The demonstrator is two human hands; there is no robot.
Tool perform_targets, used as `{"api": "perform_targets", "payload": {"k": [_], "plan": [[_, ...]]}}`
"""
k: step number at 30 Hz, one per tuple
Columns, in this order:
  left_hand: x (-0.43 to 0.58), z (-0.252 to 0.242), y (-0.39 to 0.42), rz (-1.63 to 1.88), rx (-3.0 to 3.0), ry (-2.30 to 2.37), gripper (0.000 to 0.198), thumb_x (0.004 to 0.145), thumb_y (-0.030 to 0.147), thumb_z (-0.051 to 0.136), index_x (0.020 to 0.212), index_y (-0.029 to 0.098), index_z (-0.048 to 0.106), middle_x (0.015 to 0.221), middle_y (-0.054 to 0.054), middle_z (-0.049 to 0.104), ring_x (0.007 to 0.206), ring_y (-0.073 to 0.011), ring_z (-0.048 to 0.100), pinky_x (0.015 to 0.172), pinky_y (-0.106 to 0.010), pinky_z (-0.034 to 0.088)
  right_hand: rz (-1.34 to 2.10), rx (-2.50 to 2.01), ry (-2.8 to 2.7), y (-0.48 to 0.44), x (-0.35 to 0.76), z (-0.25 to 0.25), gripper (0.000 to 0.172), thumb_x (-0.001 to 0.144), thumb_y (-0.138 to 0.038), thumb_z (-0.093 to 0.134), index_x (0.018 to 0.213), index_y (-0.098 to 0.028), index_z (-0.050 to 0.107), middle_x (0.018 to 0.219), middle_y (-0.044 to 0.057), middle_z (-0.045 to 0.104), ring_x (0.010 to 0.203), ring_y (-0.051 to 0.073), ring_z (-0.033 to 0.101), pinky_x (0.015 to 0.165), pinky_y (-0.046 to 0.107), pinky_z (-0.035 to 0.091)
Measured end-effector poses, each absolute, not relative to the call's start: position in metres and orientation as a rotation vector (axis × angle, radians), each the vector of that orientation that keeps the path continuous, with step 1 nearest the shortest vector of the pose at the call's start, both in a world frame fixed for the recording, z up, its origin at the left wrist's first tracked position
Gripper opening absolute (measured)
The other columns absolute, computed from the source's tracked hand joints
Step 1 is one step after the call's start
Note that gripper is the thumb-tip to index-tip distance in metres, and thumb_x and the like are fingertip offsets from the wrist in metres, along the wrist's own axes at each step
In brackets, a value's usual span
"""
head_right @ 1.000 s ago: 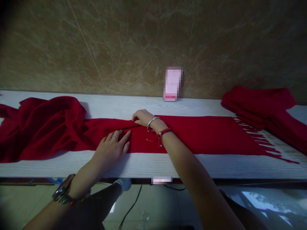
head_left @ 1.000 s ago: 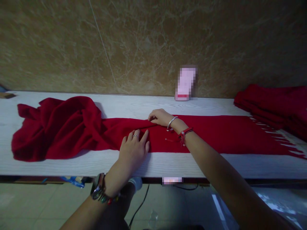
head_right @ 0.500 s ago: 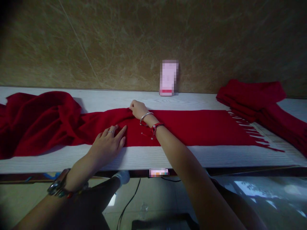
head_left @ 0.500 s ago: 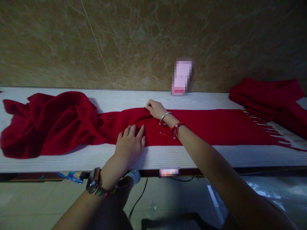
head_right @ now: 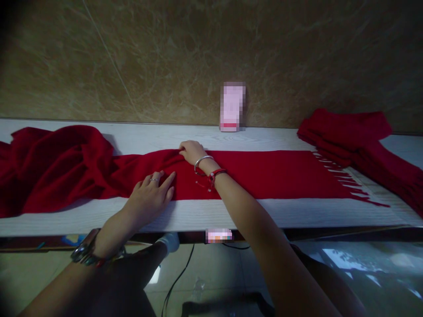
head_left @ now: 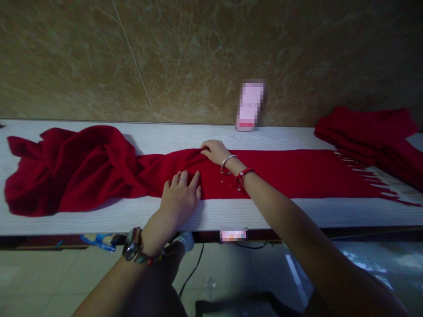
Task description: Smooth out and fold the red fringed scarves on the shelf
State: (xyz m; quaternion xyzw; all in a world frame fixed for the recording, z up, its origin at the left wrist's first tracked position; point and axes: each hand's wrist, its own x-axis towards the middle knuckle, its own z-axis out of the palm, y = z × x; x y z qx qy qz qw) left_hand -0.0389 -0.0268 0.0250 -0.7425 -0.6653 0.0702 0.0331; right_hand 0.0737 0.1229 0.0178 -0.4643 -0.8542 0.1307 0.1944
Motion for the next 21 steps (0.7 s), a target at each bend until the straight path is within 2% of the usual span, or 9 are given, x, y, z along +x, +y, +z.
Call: {"api": "perform_targets", "payload": {"k": [4, 9, 12, 14, 17, 21], "plan": [[-0.038, 0.026, -0.027, 0.207, -2.29, -2.061, 0.05, 0.094, 0.027, 0.029, 0.141, 0.017, 0.038, 0.14, -0.019, 0.044, 0.124, -0.0338, 0.045, 0.091, -0.046, 0.043, 0.405, -1.287, -2.209, 0.127, 0.067, 0.014, 0.018, 0.081, -0.008, 0.053, 0.085, -0.017, 0.068, 0.089, 0.004, 0.069, 0.085, 0.016, 0.06, 0.081, 0.029, 0.043], [-0.037, 0.028, -0.026, 0.246, -2.295, -2.082, 0.05, 0.094, 0.027, 0.029, 0.143, 0.016, 0.036, 0.141, -0.019, 0.042, 0.126, -0.0344, 0.043, 0.092, -0.046, 0.043, 0.289, -1.219, -2.14, 0.124, 0.073, 0.017, 0.022, 0.081, -0.006, 0.051, 0.092, -0.016, 0.067, 0.101, 0.008, 0.064, 0.098, 0.017, 0.057, 0.09, 0.03, 0.041], [-0.039, 0.028, -0.025, 0.208, -2.302, -2.066, 0.049, 0.094, 0.028, 0.031, 0.141, 0.017, 0.039, 0.139, -0.019, 0.045, 0.122, -0.0342, 0.046, 0.091, -0.046, 0.044, 0.289, -1.146, -2.287, 0.115, 0.08, 0.019, 0.023, 0.083, -0.007, 0.049, 0.094, -0.015, 0.068, 0.099, 0.008, 0.063, 0.097, 0.018, 0.056, 0.089, 0.03, 0.041], [-0.041, 0.027, -0.024, 0.18, -2.304, -2.056, 0.048, 0.093, 0.028, 0.033, 0.139, 0.018, 0.042, 0.136, -0.018, 0.048, 0.119, -0.0338, 0.049, 0.09, -0.046, 0.044, 0.306, -1.123, -2.443, 0.107, 0.082, 0.017, 0.022, 0.085, -0.011, 0.051, 0.098, -0.015, 0.067, 0.099, 0.008, 0.063, 0.096, 0.018, 0.056, 0.089, 0.031, 0.041], [-0.043, 0.027, -0.024, 0.161, -2.294, -2.036, 0.047, 0.093, 0.03, 0.033, 0.137, 0.02, 0.045, 0.133, -0.017, 0.05, 0.114, -0.0332, 0.051, 0.086, -0.046, 0.046, 0.233, -1.174, -2.555, 0.098, 0.079, 0.008, 0.027, 0.087, -0.02, 0.052, 0.111, -0.015, 0.064, 0.11, 0.012, 0.06, 0.104, 0.023, 0.052, 0.092, 0.036, 0.039], [-0.045, 0.03, -0.019, 0.161, -2.253, -2.009, 0.046, 0.092, 0.031, 0.033, 0.133, 0.02, 0.049, 0.127, -0.017, 0.054, 0.109, -0.0314, 0.054, 0.084, -0.044, 0.046, 0.124, -1.216, -2.553, 0.093, 0.073, 0.0, 0.031, 0.091, -0.021, 0.045, 0.117, -0.017, 0.061, 0.116, 0.013, 0.057, 0.108, 0.025, 0.048, 0.093, 0.039, 0.039]]}}
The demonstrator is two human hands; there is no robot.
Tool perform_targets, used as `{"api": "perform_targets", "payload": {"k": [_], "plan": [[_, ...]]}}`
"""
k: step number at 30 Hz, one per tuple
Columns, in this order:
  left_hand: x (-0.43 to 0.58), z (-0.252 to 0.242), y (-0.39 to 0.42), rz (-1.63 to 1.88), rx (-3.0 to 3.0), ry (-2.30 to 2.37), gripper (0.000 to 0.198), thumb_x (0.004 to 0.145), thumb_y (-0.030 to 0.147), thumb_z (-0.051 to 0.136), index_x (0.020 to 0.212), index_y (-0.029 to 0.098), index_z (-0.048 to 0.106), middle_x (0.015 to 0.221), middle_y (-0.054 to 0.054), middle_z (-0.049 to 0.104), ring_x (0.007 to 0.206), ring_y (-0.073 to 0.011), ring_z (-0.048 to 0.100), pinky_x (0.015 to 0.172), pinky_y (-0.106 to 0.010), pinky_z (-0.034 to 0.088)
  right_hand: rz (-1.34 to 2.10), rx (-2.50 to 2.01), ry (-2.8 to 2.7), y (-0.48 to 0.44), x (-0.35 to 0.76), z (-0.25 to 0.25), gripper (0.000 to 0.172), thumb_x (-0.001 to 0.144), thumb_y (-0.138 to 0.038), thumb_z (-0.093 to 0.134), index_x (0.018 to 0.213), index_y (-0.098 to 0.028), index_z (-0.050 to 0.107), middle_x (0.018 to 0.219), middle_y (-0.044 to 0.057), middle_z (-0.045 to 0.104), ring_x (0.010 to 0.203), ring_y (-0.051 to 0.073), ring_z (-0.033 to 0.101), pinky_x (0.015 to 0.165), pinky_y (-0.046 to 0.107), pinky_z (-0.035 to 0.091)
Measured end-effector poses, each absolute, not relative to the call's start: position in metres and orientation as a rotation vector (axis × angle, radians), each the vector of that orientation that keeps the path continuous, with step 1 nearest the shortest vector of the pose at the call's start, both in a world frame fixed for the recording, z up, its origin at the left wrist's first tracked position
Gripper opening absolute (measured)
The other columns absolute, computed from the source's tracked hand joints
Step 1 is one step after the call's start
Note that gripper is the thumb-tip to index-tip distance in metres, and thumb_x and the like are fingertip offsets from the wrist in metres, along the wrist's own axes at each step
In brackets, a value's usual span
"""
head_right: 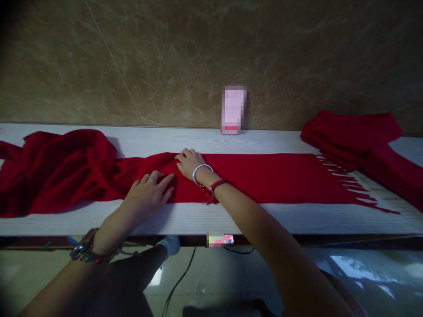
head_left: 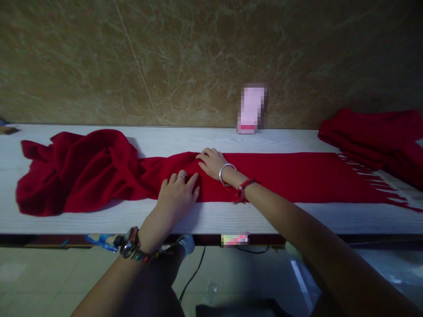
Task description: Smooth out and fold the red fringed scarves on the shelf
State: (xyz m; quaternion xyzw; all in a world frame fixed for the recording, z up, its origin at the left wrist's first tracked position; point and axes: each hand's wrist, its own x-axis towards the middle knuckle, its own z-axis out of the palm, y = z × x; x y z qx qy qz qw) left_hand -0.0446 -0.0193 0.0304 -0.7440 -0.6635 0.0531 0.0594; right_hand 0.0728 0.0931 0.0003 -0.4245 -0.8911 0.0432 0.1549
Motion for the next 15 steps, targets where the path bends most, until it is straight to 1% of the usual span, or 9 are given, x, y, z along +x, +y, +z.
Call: {"api": "perform_targets", "payload": {"k": [2, 4, 6, 8, 10, 13, 15], "plan": [[-0.047, 0.031, -0.013, 0.118, -2.216, -1.992, 0.044, 0.091, 0.03, 0.034, 0.128, 0.018, 0.054, 0.123, -0.017, 0.056, 0.108, -0.0305, 0.055, 0.085, -0.043, 0.046, 0.13, -1.213, -2.574, 0.093, 0.072, 0.001, 0.033, 0.091, -0.021, 0.044, 0.12, -0.016, 0.06, 0.118, 0.013, 0.056, 0.109, 0.024, 0.048, 0.094, 0.038, 0.039], [-0.052, 0.028, -0.004, 0.012, -2.175, -1.943, 0.042, 0.091, 0.028, 0.034, 0.124, 0.017, 0.057, 0.128, -0.017, 0.054, 0.115, -0.0309, 0.052, 0.092, -0.047, 0.042, 0.154, -1.212, -2.595, 0.095, 0.074, 0.002, 0.035, 0.092, -0.022, 0.044, 0.122, -0.015, 0.059, 0.119, 0.013, 0.056, 0.111, 0.024, 0.047, 0.095, 0.038, 0.039], [-0.058, 0.023, 0.006, -0.086, -2.161, -1.898, 0.043, 0.092, 0.027, 0.031, 0.124, 0.017, 0.057, 0.137, -0.015, 0.049, 0.127, -0.0312, 0.043, 0.102, -0.053, 0.033, 0.182, -1.192, -2.612, 0.098, 0.076, 0.003, 0.035, 0.091, -0.021, 0.045, 0.124, -0.016, 0.058, 0.12, 0.012, 0.056, 0.111, 0.023, 0.048, 0.095, 0.038, 0.039], [-0.064, 0.018, 0.013, -0.089, -2.199, -1.952, 0.046, 0.093, 0.03, 0.028, 0.129, 0.019, 0.053, 0.143, -0.012, 0.043, 0.133, -0.0311, 0.036, 0.106, -0.057, 0.026, 0.203, -1.144, -2.626, 0.099, 0.078, 0.001, 0.036, 0.091, -0.02, 0.046, 0.124, -0.016, 0.058, 0.121, 0.011, 0.056, 0.111, 0.022, 0.049, 0.097, 0.038, 0.038], [-0.071, 0.015, 0.019, -0.055, -2.257, -2.071, 0.049, 0.094, 0.033, 0.026, 0.137, 0.02, 0.045, 0.146, -0.012, 0.039, 0.133, -0.0314, 0.036, 0.104, -0.058, 0.029, 0.214, -1.087, -2.636, 0.1, 0.08, -0.001, 0.036, 0.091, -0.02, 0.046, 0.124, -0.014, 0.058, 0.123, 0.012, 0.056, 0.112, 0.021, 0.049, 0.099, 0.038, 0.037], [-0.084, 0.023, 0.031, -0.168, -2.231, -2.152, 0.053, 0.093, 0.034, 0.023, 0.144, 0.02, 0.033, 0.147, -0.014, 0.037, 0.13, -0.0309, 0.04, 0.098, -0.055, 0.038, 0.211, -1.038, -2.661, 0.099, 0.082, -0.004, 0.038, 0.091, -0.022, 0.046, 0.126, -0.009, 0.056, 0.126, 0.014, 0.055, 0.114, 0.021, 0.048, 0.102, 0.037, 0.035], [-0.096, 0.034, 0.045, -0.261, -2.14, -2.138, 0.054, 0.092, 0.03, 0.023, 0.144, 0.017, 0.032, 0.145, -0.016, 0.039, 0.128, -0.0307, 0.044, 0.097, -0.051, 0.04, 0.201, -1.029, -2.679, 0.098, 0.082, -0.004, 0.039, 0.092, -0.022, 0.044, 0.127, -0.008, 0.055, 0.128, 0.015, 0.055, 0.116, 0.021, 0.048, 0.104, 0.037, 0.034]]}}
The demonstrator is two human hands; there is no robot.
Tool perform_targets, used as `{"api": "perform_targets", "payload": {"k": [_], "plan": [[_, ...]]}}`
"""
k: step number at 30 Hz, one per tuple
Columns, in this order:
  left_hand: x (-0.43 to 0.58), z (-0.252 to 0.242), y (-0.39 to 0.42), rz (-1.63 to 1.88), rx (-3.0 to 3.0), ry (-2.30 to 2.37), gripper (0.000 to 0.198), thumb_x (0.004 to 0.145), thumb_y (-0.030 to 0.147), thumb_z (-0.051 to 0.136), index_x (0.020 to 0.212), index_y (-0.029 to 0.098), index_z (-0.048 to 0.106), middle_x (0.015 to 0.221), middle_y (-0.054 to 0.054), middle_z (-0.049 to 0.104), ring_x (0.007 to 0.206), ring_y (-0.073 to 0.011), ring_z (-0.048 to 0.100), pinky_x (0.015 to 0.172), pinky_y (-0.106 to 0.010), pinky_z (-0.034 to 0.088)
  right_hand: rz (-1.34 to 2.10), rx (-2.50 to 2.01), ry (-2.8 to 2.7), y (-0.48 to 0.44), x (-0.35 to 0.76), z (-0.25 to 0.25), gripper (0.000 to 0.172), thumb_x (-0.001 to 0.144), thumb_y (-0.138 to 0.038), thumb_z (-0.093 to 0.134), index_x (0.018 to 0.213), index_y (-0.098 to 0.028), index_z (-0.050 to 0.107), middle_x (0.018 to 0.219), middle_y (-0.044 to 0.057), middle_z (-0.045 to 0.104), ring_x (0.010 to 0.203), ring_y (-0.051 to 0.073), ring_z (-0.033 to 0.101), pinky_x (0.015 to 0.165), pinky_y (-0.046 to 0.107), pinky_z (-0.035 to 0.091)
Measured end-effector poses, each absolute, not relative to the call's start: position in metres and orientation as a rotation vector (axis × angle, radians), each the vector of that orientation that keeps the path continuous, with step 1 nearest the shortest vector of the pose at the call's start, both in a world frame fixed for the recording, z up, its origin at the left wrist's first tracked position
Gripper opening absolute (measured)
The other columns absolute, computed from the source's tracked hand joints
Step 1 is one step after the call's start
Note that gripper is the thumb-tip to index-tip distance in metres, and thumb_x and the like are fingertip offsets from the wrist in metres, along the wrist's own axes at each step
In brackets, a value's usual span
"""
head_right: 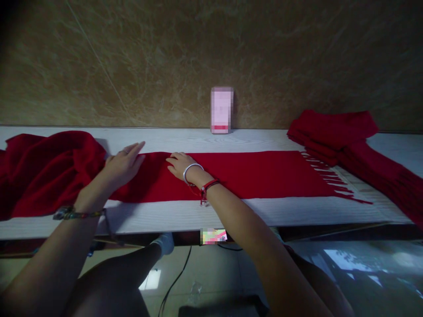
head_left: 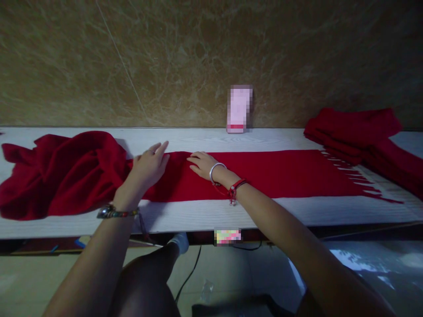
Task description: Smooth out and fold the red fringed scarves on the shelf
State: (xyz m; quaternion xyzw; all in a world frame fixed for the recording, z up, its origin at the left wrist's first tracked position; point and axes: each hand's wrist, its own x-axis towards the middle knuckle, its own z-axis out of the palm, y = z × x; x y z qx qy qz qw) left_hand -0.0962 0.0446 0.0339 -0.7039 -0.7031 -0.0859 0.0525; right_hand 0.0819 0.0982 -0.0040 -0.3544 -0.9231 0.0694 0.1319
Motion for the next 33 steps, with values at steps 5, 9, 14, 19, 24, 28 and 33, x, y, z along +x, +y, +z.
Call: {"api": "perform_targets", "payload": {"k": [5, 9, 14, 19, 24, 28, 33], "plan": [[-0.127, 0.064, 0.082, 0.181, -2.321, -2.32, 0.053, 0.083, 0.033, 0.039, 0.128, 0.01, 0.052, 0.113, -0.014, 0.066, 0.098, -0.025, 0.063, 0.083, -0.032, 0.047, 0.182, -0.996, -2.687, 0.098, 0.081, -0.004, 0.037, 0.092, -0.019, 0.044, 0.124, -0.006, 0.057, 0.128, 0.016, 0.057, 0.12, 0.021, 0.047, 0.106, 0.037, 0.033], [-0.138, 0.077, 0.09, 0.414, -2.512, -2.179, 0.039, 0.073, 0.044, 0.05, 0.095, 0.017, 0.068, 0.077, -0.002, 0.069, 0.073, -0.0183, 0.06, 0.067, -0.024, 0.046, 0.19, -0.965, -2.648, 0.098, 0.08, -0.006, 0.035, 0.091, -0.018, 0.045, 0.121, -0.007, 0.059, 0.124, 0.015, 0.06, 0.117, 0.021, 0.049, 0.104, 0.039, 0.036], [-0.139, 0.081, 0.089, 0.122, -2.764, -2.352, 0.039, 0.076, 0.046, 0.045, 0.09, 0.016, 0.067, 0.094, -0.003, 0.07, 0.089, -0.0173, 0.059, 0.079, -0.024, 0.046, 0.22, -0.97, -2.627, 0.099, 0.08, -0.006, 0.036, 0.092, -0.019, 0.044, 0.122, -0.005, 0.058, 0.123, 0.017, 0.059, 0.116, 0.021, 0.049, 0.103, 0.038, 0.036], [-0.136, 0.076, 0.096, 0.143, -2.75, -2.452, 0.035, 0.072, 0.031, 0.053, 0.1, 0.012, 0.063, 0.1, -0.006, 0.07, 0.088, -0.0158, 0.059, 0.08, -0.024, 0.046, 0.223, -0.965, -2.622, 0.099, 0.08, -0.006, 0.035, 0.091, -0.019, 0.045, 0.121, -0.007, 0.06, 0.122, 0.016, 0.059, 0.117, 0.022, 0.049, 0.102, 0.04, 0.036], [-0.132, 0.074, 0.099, 0.265, -2.739, -2.431, 0.042, 0.071, 0.032, 0.057, 0.109, 0.014, 0.061, 0.085, -0.001, 0.07, 0.074, -0.0141, 0.058, 0.066, -0.02, 0.045, 0.241, -1.015, -2.65, 0.095, 0.08, 0.001, 0.037, 0.091, -0.017, 0.045, 0.124, -0.004, 0.057, 0.126, 0.017, 0.058, 0.119, 0.022, 0.048, 0.104, 0.039, 0.035], [-0.134, 0.078, 0.103, 0.306, -2.623, -2.196, 0.027, 0.079, 0.03, 0.048, 0.091, 0.013, 0.065, 0.079, 0.0, 0.067, 0.072, -0.0125, 0.056, 0.067, -0.019, 0.042, 0.253, -1.051, -2.649, 0.093, 0.08, 0.002, 0.038, 0.091, -0.016, 0.044, 0.126, -0.004, 0.056, 0.128, 0.016, 0.057, 0.12, 0.021, 0.047, 0.106, 0.037, 0.033], [-0.142, 0.081, 0.114, 0.393, -2.415, -2.006, 0.024, 0.077, 0.029, 0.055, 0.093, 0.014, 0.065, 0.085, 0.0, 0.067, 0.074, -0.0121, 0.055, 0.068, -0.018, 0.038, 0.22, -1.005, -2.649, 0.095, 0.08, -0.002, 0.037, 0.092, -0.018, 0.044, 0.124, -0.005, 0.057, 0.126, 0.016, 0.058, 0.119, 0.022, 0.048, 0.106, 0.038, 0.034]]}}
